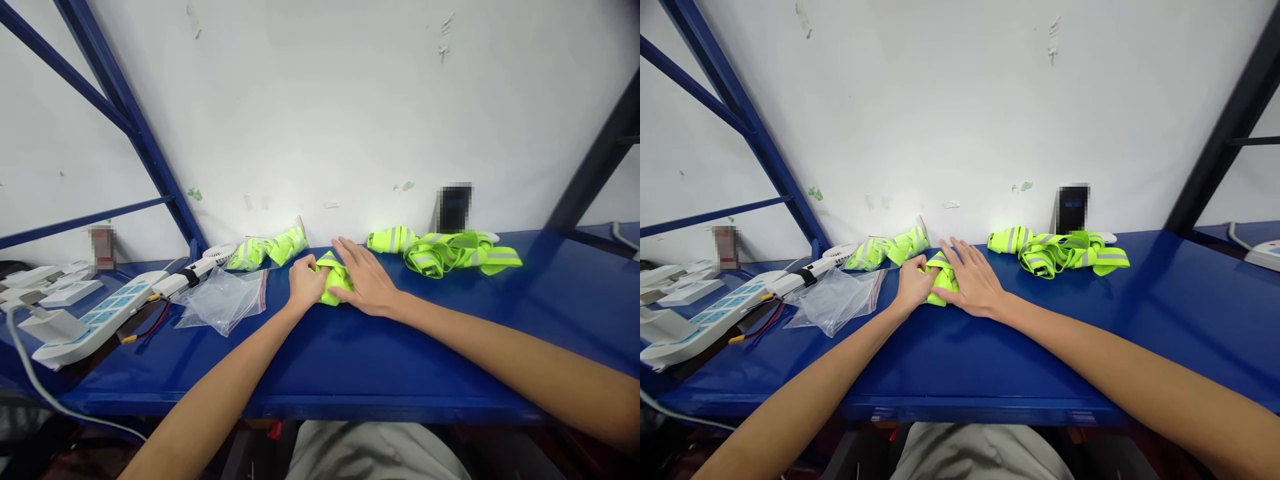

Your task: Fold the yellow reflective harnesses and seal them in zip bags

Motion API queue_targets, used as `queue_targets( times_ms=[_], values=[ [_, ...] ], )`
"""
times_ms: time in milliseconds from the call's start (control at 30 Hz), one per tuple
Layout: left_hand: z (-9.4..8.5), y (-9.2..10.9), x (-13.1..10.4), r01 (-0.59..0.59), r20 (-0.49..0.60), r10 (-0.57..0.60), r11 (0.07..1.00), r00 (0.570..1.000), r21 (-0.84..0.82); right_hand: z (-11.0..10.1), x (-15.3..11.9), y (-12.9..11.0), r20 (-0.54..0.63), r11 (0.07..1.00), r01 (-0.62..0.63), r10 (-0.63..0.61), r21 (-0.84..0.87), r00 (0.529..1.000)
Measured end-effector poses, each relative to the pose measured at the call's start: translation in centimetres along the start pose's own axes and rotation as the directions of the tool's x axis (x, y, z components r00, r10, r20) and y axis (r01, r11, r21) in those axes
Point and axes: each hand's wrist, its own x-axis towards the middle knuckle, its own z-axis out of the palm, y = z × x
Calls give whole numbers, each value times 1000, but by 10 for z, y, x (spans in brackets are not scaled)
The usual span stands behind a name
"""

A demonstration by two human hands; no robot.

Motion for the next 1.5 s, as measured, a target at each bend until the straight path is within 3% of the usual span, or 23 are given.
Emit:
queue_targets(
  times_ms=[100,267,400,567,833,1100,1300,1433,1500],
  values=[
    [-1,1,-1,-41,-22,41,999,999,6,-1,-3,-4,82,983,174,-169,-59,982],
    [0,11,-12,-255,-106,258,966,960,43,6,-1,-3,109,991,80,-91,104,990],
    [-1,16,-18,-454,-121,460,888,879,77,-1,6,2,114,954,137,-172,268,978],
    [-3,15,-17,-662,-74,674,737,735,140,-13,8,8,151,932,143,-203,333,968],
    [-4,9,-17,-720,-11,730,677,683,153,-12,11,13,238,915,63,-169,398,956],
    [-4,7,-19,-846,65,864,469,499,254,-19,5,28,310,855,37,-227,517,923],
    [-11,10,-14,-833,198,811,514,550,207,-8,0,21,230,784,-40,-132,620,964],
    [-20,15,-9,-829,179,816,507,550,234,0,-5,8,164,756,-82,-34,649,986],
    [-31,22,-7,-798,160,786,562,597,220,-1,-8,7,164,748,-118,13,653,986]
  ],
)
